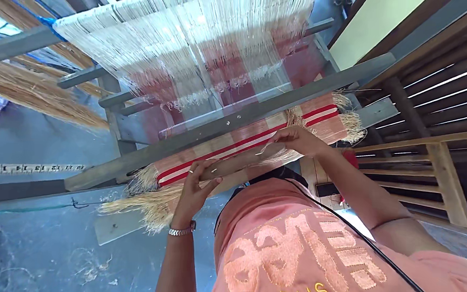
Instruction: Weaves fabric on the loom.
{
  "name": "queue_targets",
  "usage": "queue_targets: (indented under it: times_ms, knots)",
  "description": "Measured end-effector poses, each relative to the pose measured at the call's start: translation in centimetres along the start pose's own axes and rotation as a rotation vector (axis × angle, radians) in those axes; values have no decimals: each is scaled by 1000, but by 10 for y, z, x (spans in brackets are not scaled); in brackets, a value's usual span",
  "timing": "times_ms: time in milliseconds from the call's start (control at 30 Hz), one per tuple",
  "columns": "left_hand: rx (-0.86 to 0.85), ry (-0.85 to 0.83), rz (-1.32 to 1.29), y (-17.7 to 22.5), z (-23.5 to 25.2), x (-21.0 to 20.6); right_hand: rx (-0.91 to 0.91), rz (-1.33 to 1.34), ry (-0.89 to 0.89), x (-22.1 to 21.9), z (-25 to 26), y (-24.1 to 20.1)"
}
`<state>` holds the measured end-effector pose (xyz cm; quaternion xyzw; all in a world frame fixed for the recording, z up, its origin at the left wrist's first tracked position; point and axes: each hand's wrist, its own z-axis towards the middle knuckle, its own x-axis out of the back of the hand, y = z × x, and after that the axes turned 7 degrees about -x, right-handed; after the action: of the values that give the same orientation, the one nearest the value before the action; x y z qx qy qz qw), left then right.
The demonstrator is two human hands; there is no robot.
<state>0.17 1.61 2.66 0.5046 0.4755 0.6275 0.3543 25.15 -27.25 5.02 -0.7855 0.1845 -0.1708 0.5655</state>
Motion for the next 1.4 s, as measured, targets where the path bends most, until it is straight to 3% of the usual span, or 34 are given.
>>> queue_targets:
  times_ms: [100, 200, 333, 400, 533, 600, 700, 867, 1000, 1167, 1300, 1400]
  knots:
    - [-48, 135, 99, -6, 2, -32, -87, 390, 221, -19, -6, 10]
    - [-153, 263, 331, 2, 8, -65, -74, 770, 334, -34, -10, 12]
    - [-216, 261, 420, 12, 17, -79, -130, 871, 503, -25, -12, 9]
    - [-92, 360, 198, 6, 23, -56, -119, 808, 564, 3, -21, 18]
    - [363, 880, -166, -13, 53, 10, -107, 697, 865, 89, -68, 32]
    - [359, 981, -158, -18, 72, 22, -80, 706, 1050, 131, -91, 35]
    - [221, 958, -48, -26, 102, 33, 19, 801, 1268, 181, -104, 35]
    - [123, 900, 60, -36, 182, 75, 192, 983, 1464, 244, -67, 41]
    - [124, 921, 83, -45, 221, 102, 257, 1061, 1483, 277, -14, 50]
    - [134, 982, 32, -41, 219, 112, 177, 1125, 1420, 295, 39, 54]
    - [384, 921, 389, -29, 201, 130, 155, 1127, 1255, 305, 68, 62]
    - [531, 966, 566, -36, 192, 138, 23, 919, 1122, 296, 95, 62]
